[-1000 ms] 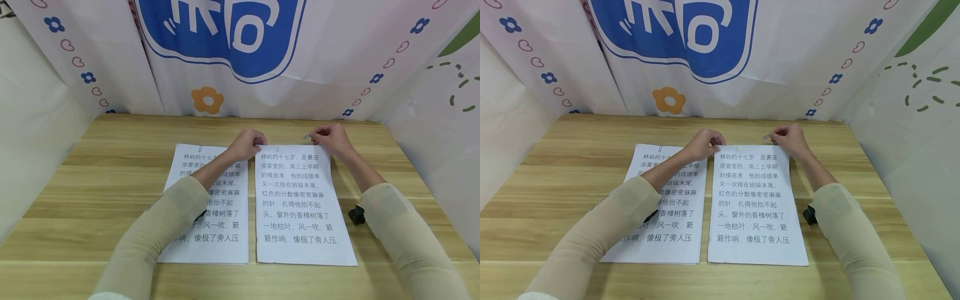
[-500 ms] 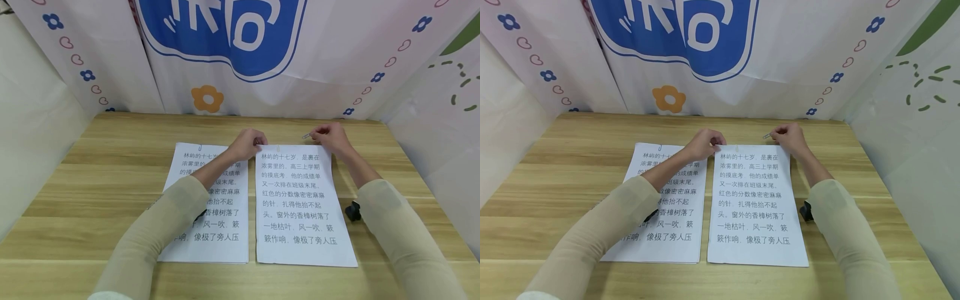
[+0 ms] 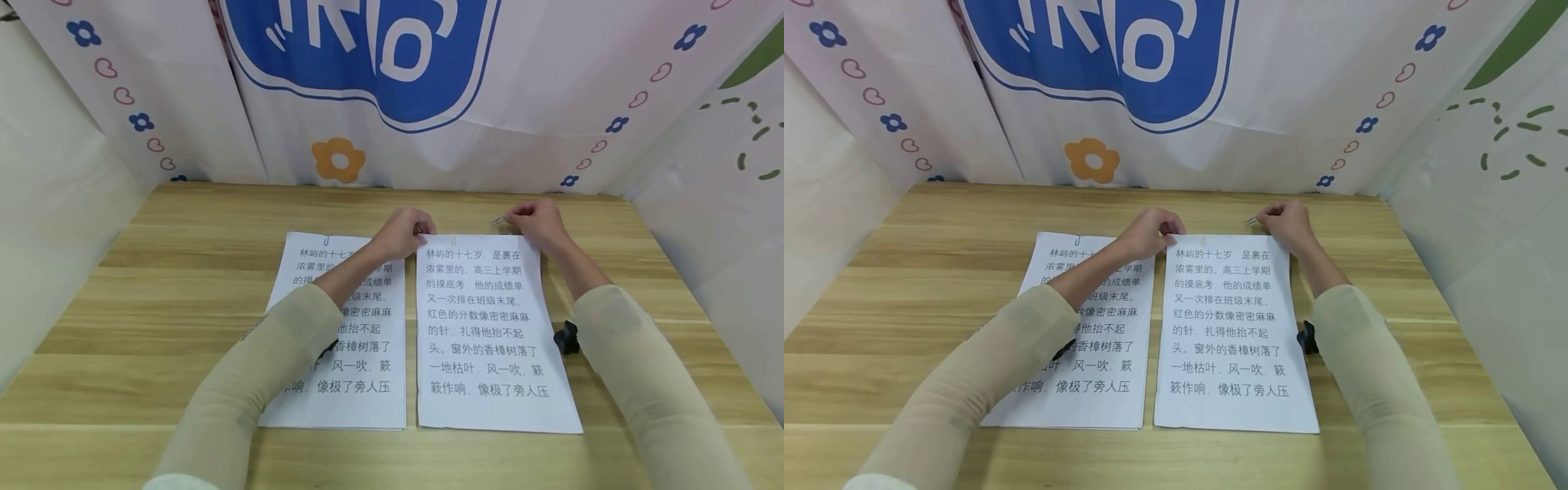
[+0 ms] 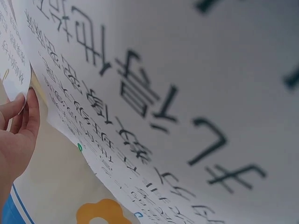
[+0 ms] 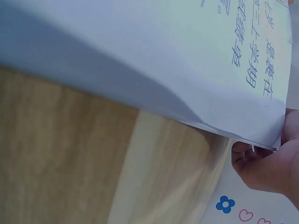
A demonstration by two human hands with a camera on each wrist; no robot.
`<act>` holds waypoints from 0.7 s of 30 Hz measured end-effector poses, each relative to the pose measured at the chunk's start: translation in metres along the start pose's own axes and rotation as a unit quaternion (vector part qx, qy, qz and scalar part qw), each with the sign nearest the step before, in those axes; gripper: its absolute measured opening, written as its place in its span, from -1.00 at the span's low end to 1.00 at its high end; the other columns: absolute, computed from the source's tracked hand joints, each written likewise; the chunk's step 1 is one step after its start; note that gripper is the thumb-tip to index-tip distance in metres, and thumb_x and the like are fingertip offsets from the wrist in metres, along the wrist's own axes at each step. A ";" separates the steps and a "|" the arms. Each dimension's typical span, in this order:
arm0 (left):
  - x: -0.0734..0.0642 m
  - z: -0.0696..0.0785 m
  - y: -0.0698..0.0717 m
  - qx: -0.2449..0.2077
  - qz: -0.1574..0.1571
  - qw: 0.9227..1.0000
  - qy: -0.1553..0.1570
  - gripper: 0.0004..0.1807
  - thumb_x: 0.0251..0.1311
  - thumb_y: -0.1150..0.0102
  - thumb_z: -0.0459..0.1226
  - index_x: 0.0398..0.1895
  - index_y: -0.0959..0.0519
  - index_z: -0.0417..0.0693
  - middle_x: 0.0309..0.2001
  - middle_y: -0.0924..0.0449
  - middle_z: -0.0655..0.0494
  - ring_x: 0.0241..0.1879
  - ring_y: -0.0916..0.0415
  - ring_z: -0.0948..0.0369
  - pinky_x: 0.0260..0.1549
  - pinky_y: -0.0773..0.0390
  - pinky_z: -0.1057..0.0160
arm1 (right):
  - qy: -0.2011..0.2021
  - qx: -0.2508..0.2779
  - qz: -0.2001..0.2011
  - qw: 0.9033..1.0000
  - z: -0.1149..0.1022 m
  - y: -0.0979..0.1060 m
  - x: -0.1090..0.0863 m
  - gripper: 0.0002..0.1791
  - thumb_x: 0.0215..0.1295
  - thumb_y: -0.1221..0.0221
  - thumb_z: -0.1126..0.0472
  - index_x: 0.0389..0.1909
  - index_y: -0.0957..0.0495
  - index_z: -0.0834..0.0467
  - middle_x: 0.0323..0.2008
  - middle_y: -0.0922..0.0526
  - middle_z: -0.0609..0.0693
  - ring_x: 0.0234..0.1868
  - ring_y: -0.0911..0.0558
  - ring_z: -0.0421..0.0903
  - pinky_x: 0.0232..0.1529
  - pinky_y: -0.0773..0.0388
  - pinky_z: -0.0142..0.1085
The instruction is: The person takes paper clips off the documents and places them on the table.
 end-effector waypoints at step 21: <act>0.000 0.004 0.000 -0.001 -0.001 1.000 0.005 -0.77 0.29 -0.15 -0.63 -0.12 -0.70 -0.27 -0.20 -0.65 -0.06 -0.15 -0.55 0.08 -0.11 -0.60 0.28 | -0.019 -0.009 0.002 1.000 0.005 -0.006 0.006 -0.75 0.51 -0.17 0.25 0.03 -0.63 0.34 -0.04 -0.59 0.23 -0.11 -0.51 0.03 -0.15 -0.48 -0.24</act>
Point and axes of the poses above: each hand's wrist, its own x-axis towards the middle knuckle, its own y-axis out of the back of the hand, z = x × y, the point moved 1 cm from there along x, towards the middle knuckle
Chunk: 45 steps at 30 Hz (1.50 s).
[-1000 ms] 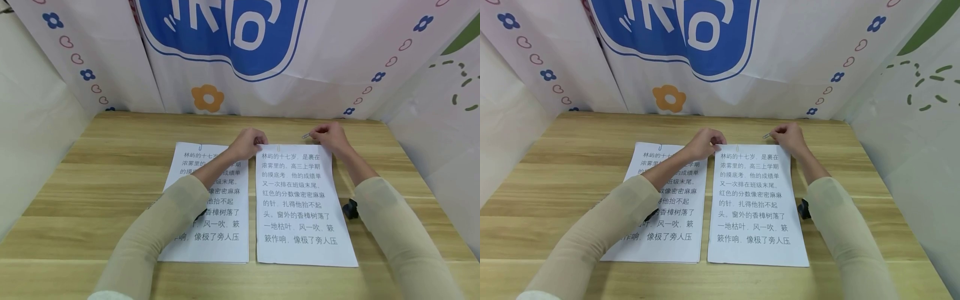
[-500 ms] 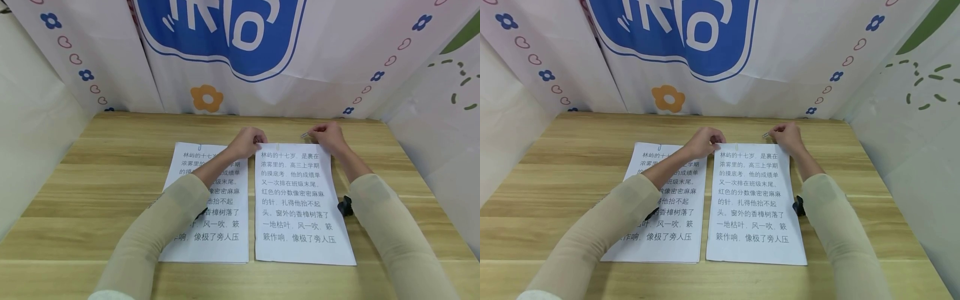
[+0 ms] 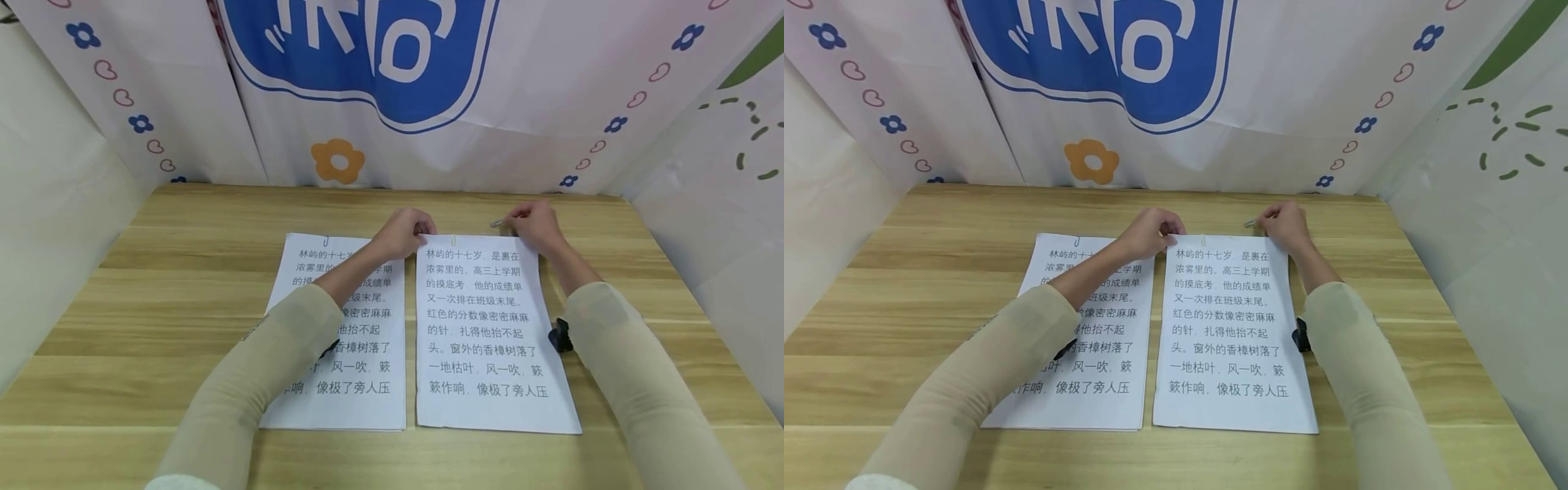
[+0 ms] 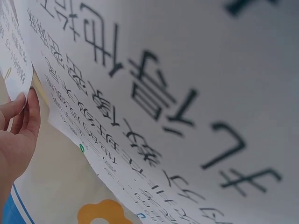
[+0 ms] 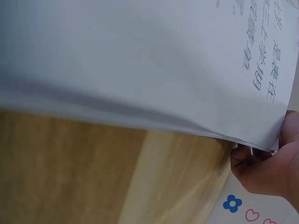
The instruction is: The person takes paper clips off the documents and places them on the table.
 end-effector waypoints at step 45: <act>-0.001 0.004 0.000 0.007 -0.002 1.000 -0.005 -0.76 0.28 -0.16 -0.64 -0.13 -0.71 -0.29 -0.20 -0.67 -0.09 -0.18 -0.56 0.08 -0.15 -0.61 0.30 | -0.013 0.003 -0.013 1.000 0.002 0.002 -0.001 -0.77 0.46 -0.24 0.29 0.02 -0.63 0.34 0.01 -0.62 0.26 -0.06 -0.55 0.06 -0.08 -0.49 -0.24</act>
Point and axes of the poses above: each hand's wrist, its own x-axis towards the middle knuckle, its own y-axis out of the back of the hand, z = x × y, the point moved 1 cm from there along x, towards the middle knuckle
